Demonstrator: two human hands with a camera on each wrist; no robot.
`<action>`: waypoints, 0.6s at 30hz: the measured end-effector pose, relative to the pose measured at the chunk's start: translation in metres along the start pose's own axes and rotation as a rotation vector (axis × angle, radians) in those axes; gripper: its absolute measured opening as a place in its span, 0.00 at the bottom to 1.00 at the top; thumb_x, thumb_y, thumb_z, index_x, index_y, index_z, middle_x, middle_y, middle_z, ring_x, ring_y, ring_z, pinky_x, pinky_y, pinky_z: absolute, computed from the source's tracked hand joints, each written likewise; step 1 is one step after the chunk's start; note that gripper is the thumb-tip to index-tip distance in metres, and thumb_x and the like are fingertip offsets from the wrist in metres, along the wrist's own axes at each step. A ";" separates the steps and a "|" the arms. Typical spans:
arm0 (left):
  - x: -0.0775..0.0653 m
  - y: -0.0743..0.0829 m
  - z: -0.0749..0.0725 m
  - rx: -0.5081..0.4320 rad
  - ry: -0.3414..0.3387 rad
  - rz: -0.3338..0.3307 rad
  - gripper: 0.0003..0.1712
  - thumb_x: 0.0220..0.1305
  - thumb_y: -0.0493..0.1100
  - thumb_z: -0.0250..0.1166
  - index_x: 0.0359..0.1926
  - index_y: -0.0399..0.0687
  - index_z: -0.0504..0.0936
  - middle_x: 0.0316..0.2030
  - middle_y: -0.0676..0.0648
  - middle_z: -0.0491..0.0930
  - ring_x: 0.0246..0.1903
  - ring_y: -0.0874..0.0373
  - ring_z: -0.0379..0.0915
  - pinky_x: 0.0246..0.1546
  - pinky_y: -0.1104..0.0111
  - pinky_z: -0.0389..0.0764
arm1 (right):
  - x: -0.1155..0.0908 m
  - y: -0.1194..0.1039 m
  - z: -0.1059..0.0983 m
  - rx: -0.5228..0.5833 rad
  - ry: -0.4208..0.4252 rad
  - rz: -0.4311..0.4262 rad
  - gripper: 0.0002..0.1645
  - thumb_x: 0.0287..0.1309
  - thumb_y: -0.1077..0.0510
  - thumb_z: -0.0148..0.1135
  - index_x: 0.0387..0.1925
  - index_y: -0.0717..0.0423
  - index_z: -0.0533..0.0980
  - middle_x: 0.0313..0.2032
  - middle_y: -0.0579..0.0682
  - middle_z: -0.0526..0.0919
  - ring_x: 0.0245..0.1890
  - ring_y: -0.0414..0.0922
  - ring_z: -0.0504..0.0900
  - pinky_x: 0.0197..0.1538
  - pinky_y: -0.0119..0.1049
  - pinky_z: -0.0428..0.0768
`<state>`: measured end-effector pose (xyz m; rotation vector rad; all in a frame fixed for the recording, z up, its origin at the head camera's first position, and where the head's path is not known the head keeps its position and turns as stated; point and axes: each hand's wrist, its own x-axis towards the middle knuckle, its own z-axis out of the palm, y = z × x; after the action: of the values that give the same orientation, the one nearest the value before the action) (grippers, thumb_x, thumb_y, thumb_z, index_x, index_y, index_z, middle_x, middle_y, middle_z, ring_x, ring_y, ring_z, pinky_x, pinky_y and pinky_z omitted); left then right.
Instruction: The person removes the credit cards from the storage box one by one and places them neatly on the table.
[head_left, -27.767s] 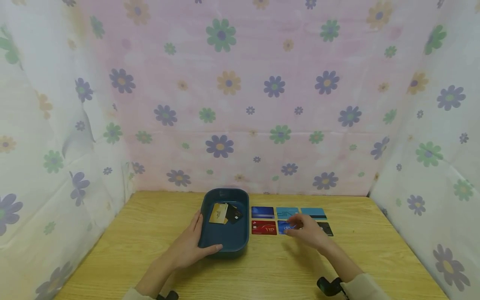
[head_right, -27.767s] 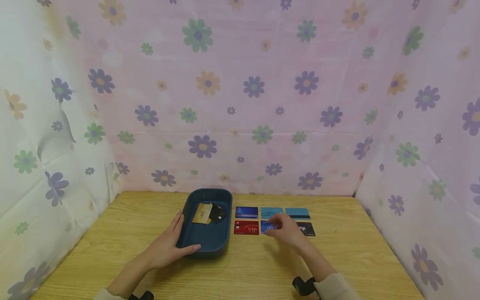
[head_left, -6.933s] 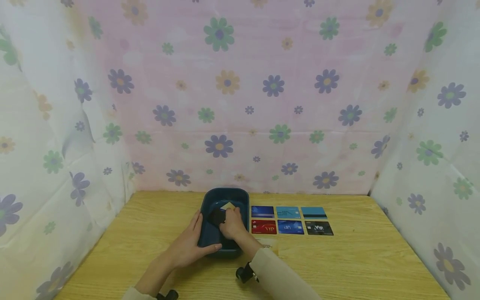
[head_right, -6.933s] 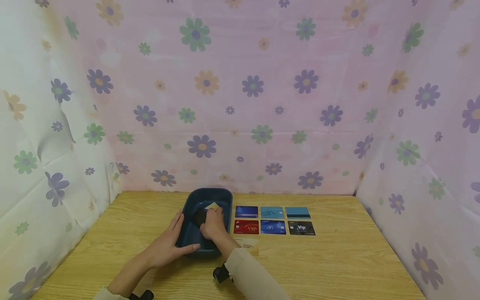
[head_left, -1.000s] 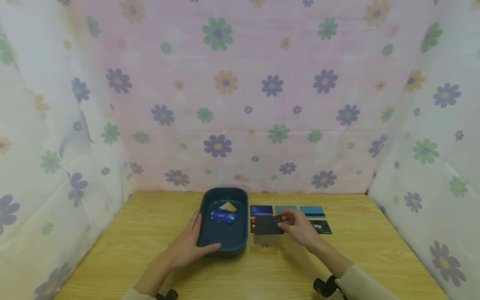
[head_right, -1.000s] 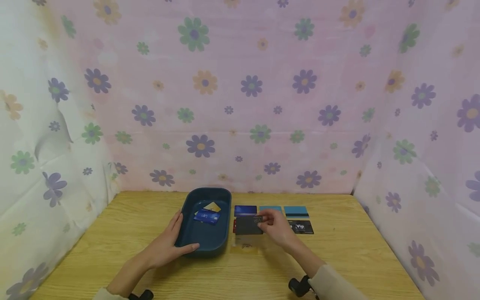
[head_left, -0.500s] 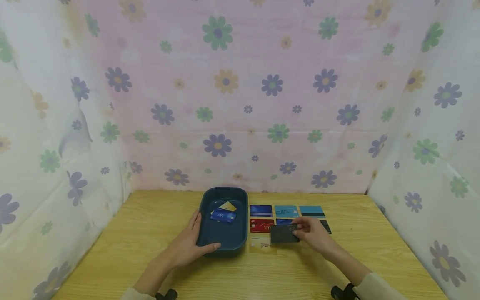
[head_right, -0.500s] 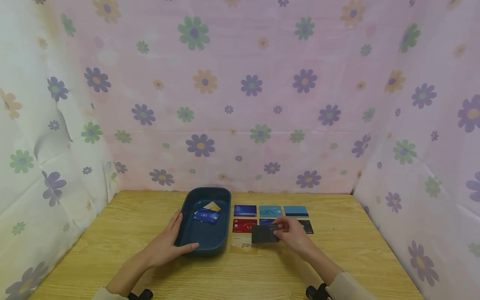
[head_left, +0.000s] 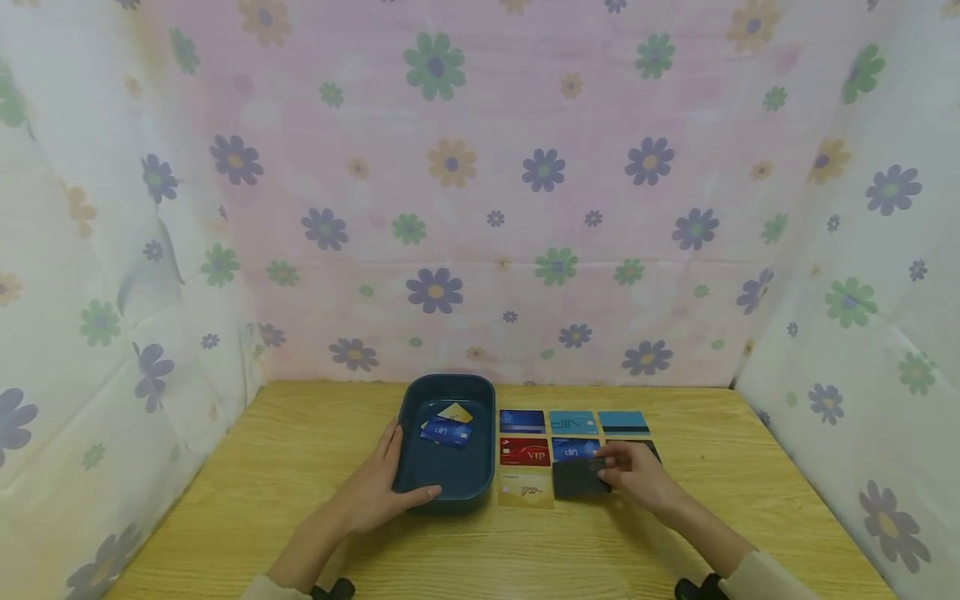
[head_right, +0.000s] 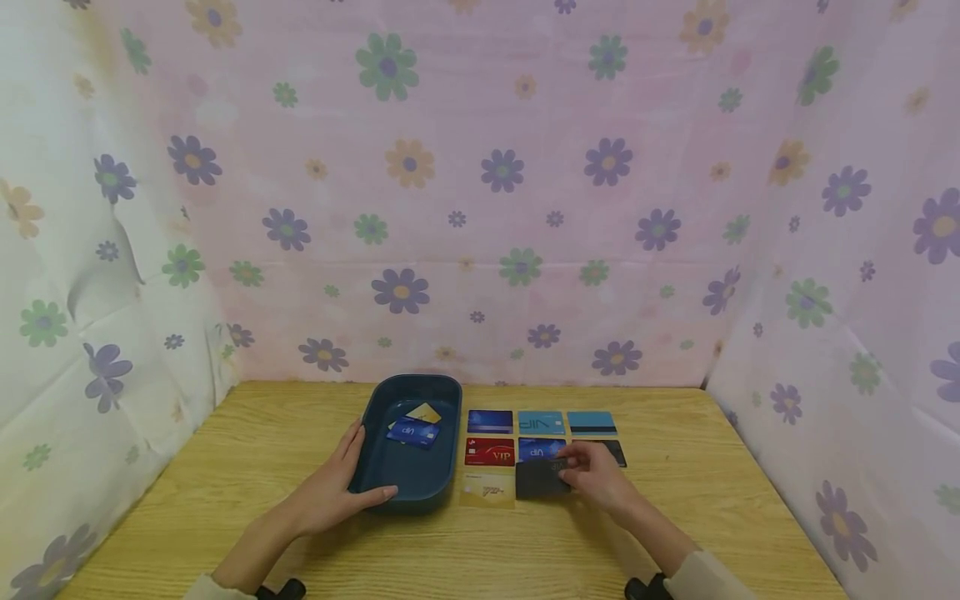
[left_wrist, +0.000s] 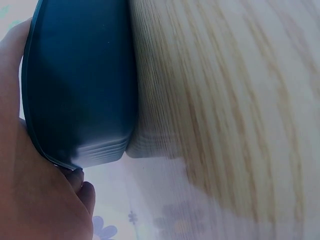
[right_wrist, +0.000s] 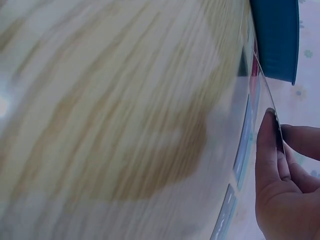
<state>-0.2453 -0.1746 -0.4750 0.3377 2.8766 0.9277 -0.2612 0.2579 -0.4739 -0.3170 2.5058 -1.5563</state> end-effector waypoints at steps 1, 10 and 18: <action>0.000 0.000 0.000 0.000 -0.001 -0.001 0.74 0.56 0.77 0.66 0.82 0.40 0.35 0.82 0.39 0.31 0.77 0.33 0.43 0.70 0.37 0.60 | -0.001 0.001 -0.001 0.000 0.000 0.010 0.20 0.64 0.69 0.64 0.55 0.76 0.76 0.39 0.55 0.78 0.39 0.48 0.79 0.36 0.41 0.81; 0.000 0.001 -0.001 -0.003 -0.001 -0.005 0.74 0.57 0.76 0.67 0.82 0.40 0.35 0.82 0.39 0.32 0.77 0.33 0.44 0.69 0.37 0.60 | 0.001 0.012 -0.004 -0.021 -0.007 0.048 0.17 0.64 0.69 0.64 0.53 0.74 0.77 0.36 0.54 0.77 0.36 0.48 0.76 0.34 0.39 0.77; 0.001 0.000 0.001 0.007 0.003 -0.006 0.74 0.57 0.77 0.66 0.82 0.39 0.36 0.82 0.39 0.32 0.77 0.33 0.43 0.70 0.37 0.60 | 0.001 0.009 0.007 -0.162 0.072 0.051 0.16 0.58 0.67 0.70 0.47 0.70 0.80 0.31 0.51 0.78 0.32 0.45 0.76 0.31 0.37 0.75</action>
<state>-0.2460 -0.1741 -0.4755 0.3277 2.8828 0.9185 -0.2607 0.2551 -0.4851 -0.2205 2.6798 -1.3725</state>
